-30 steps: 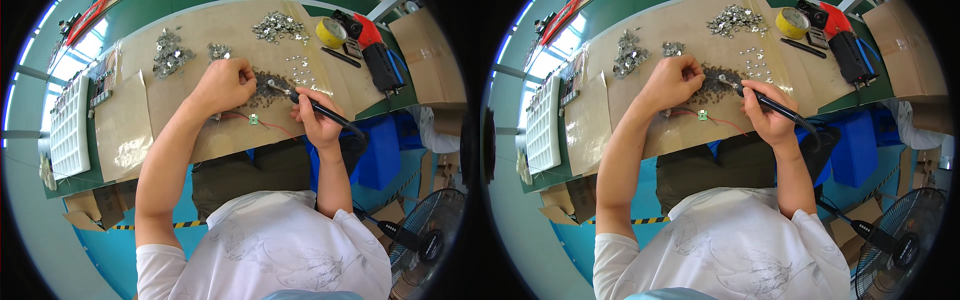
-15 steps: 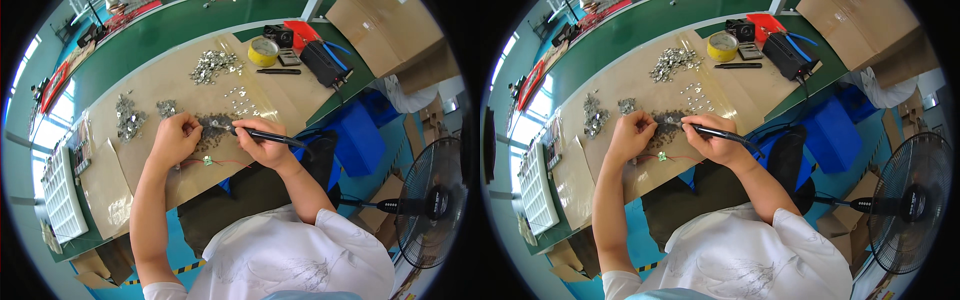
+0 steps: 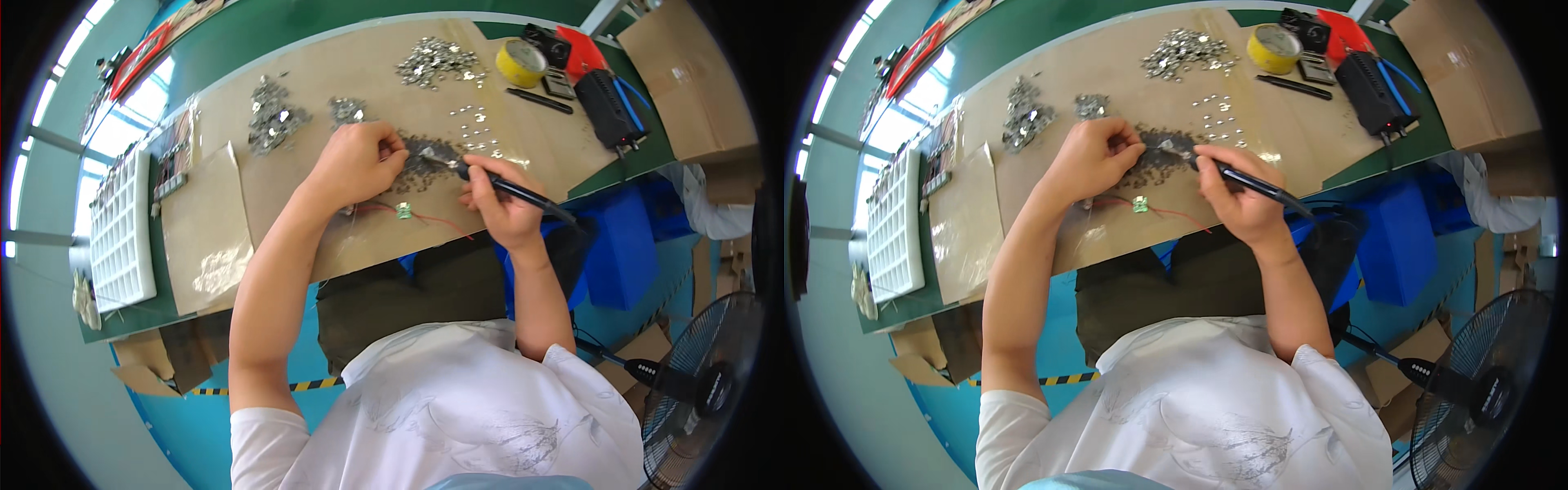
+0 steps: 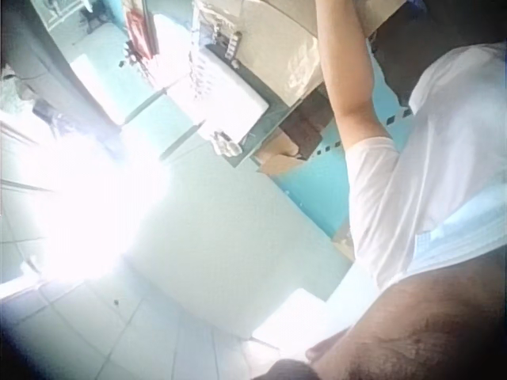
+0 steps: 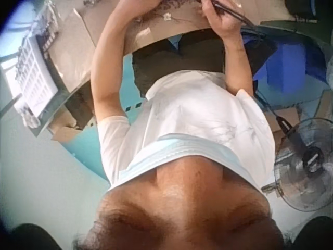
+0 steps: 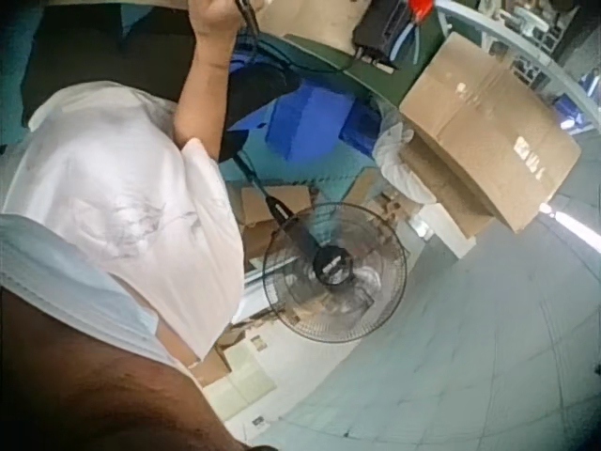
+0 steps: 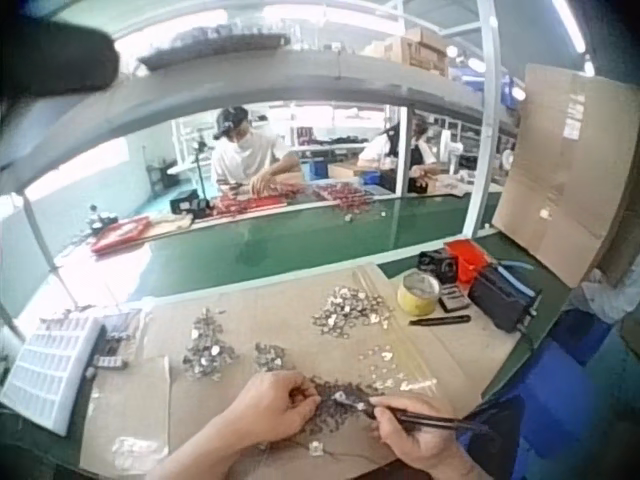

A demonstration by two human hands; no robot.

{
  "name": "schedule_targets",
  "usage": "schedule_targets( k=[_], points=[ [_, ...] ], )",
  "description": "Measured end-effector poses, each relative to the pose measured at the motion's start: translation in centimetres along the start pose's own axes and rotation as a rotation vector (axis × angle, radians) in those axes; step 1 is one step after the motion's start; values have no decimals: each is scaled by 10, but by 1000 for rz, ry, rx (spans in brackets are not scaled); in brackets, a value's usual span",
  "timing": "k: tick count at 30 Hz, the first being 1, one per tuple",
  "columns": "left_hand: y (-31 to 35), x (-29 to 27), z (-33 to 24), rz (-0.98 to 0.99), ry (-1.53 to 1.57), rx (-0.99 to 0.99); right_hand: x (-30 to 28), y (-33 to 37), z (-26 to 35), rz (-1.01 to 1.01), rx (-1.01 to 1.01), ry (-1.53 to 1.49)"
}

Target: Soldering small electronic components onto a wire assembly at a factory workbench.

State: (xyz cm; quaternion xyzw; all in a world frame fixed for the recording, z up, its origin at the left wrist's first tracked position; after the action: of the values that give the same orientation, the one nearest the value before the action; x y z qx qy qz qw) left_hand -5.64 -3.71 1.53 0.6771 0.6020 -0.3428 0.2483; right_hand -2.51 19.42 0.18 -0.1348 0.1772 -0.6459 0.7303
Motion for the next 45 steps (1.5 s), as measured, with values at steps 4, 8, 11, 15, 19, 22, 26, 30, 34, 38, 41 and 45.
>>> schedule_targets(
  k=[4, 8, 11, 15, 19, 22, 26, 30, 34, 38, 41, 45],
  points=[
    [3, 0, 1, 21, -29, 31, 3, 2, 1, 4, 0, -37],
    [3, -2, 1, -3, -3, 48, -1, 6, -1, -13, -55, -97],
    [0, -1, 8, -48, 40, 54, -2, 6, 1, -23, -82, -120],
    [4, -11, 4, 83, 397, -197, 4, 7, 23, 37, -129, 90],
    [5, -20, -1, 75, 330, -154, 10, 7, 27, 131, -213, 132],
    [5, -12, 4, 52, 245, -117, 7, 0, 28, 174, -271, 133],
    [5, -3, 1, -19, 131, 7, -2, 3, 4, 91, -94, -71],
    [6, 0, -2, -35, 75, 36, -3, 3, -1, 34, -46, -51],
    [6, 2, -2, -9, 18, 47, 0, 1, 2, 44, -31, -17],
    [4, 4, -1, -22, 22, 66, 0, -1, 5, 42, -19, 16],
    [3, 5, 0, -24, -4, 63, 1, -2, 5, 31, -17, 16],
    [3, 6, -2, -26, -23, 83, 0, -1, 5, 35, -10, 17]
  ],
)
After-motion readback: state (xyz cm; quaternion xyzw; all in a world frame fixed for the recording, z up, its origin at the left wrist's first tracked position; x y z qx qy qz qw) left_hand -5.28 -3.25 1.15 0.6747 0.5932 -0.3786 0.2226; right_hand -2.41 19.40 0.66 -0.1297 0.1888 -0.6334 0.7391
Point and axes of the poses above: each hand's wrist, its own y-axis away from the middle knuckle, its own x-axis out of the palm, z = x × y, the point moved 5 cm from there along -y, towards the middle knuckle, and after that the axes turned 7 degrees about -y, right-handed, at the moved point
